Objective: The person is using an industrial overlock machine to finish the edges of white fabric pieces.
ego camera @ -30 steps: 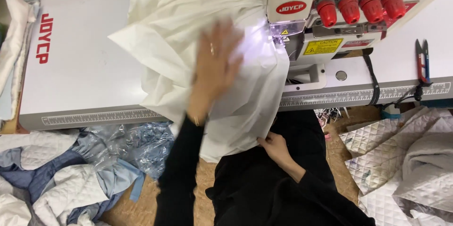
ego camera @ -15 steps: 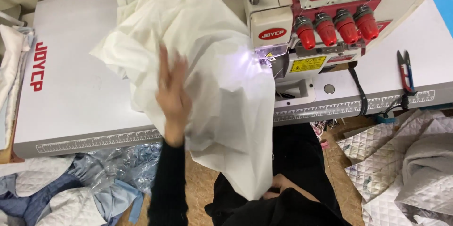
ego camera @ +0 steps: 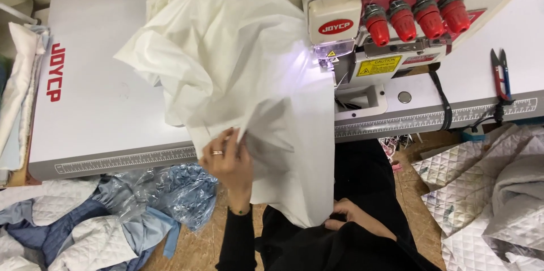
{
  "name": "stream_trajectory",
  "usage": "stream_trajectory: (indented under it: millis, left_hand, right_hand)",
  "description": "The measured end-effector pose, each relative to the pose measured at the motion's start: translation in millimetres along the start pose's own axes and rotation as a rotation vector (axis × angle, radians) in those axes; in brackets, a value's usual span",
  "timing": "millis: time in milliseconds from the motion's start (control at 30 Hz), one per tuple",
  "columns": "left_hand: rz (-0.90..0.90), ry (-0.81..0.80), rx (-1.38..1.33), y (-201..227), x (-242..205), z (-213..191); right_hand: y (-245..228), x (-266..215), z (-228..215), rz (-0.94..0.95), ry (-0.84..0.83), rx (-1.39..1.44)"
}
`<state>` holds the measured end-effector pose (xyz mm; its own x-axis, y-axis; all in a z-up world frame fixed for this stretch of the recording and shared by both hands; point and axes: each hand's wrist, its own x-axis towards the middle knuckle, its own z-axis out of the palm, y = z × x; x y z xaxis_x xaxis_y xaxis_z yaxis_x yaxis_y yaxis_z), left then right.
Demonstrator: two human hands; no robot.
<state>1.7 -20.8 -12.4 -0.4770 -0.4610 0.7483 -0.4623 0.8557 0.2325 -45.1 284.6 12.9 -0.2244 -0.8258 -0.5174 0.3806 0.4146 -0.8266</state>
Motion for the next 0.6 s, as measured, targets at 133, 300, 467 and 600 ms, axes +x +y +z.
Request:
stream_trajectory:
  millis: [133, 300, 467, 600]
  left_hand:
    - [-0.053, -0.009, -0.173, 12, 54, -31]
    - [-0.095, -0.048, -0.338, 20, 97, -45]
    - [-0.098, -0.081, -0.403, 33, 124, -47]
    - [-0.015, -0.106, -0.421, 36, 139, -42]
  right_hand:
    - [39, 17, -13, -0.449, -0.012, 0.084]
    - [51, 27, -22, -0.478, 0.102, 0.074]
    - [47, 37, -27, -0.609, 0.183, 0.161]
    - [45, 45, -27, -0.626, 0.234, 0.247]
